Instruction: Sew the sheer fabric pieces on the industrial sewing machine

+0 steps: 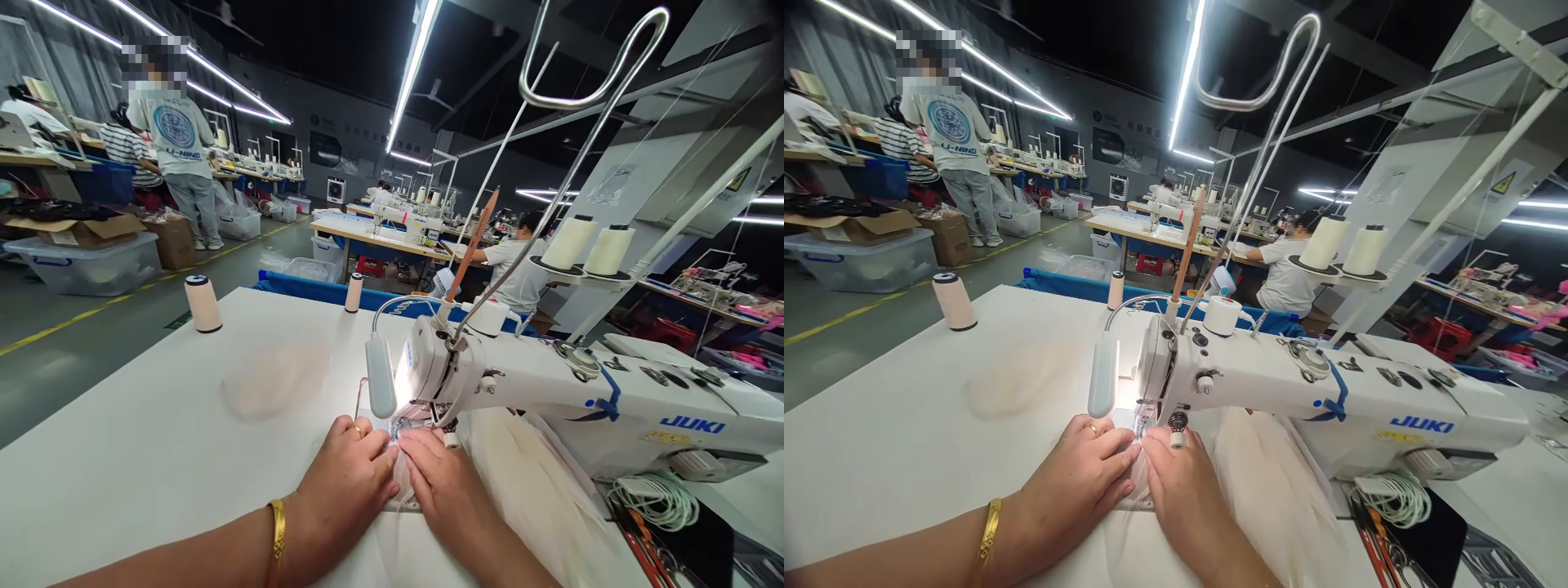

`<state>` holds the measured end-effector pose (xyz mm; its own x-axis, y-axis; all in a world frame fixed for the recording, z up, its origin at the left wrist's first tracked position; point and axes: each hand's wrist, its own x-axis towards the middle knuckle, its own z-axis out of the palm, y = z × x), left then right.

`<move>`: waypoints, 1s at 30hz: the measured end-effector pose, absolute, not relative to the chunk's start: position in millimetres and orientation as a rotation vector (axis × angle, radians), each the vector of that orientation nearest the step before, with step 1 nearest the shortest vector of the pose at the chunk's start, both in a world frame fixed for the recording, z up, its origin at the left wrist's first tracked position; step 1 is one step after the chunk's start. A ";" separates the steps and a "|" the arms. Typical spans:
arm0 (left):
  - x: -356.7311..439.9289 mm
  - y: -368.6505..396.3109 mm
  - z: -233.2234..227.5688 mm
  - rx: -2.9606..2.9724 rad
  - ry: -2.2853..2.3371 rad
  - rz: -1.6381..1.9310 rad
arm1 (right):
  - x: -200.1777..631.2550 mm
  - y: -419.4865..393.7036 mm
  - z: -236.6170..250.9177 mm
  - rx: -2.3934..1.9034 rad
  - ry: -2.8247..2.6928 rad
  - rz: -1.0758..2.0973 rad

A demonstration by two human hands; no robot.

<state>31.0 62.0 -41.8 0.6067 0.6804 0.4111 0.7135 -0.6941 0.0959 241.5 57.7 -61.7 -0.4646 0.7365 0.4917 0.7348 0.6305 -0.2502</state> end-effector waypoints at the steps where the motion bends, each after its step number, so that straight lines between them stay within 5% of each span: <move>1: 31.2 62.2 -42.3 -2.743 -1.194 -0.647 | 241.4 58.2 -61.6 -1.143 -2.287 0.001; 19: 18.3 74.8 -19.6 -3.117 -1.315 -0.549 | 251.3 36.0 -38.3 -1.009 -2.357 0.253; 30: 32.9 90.3 -29.2 -3.039 -1.329 -0.858 | 251.9 49.6 -39.4 -1.191 -2.060 0.421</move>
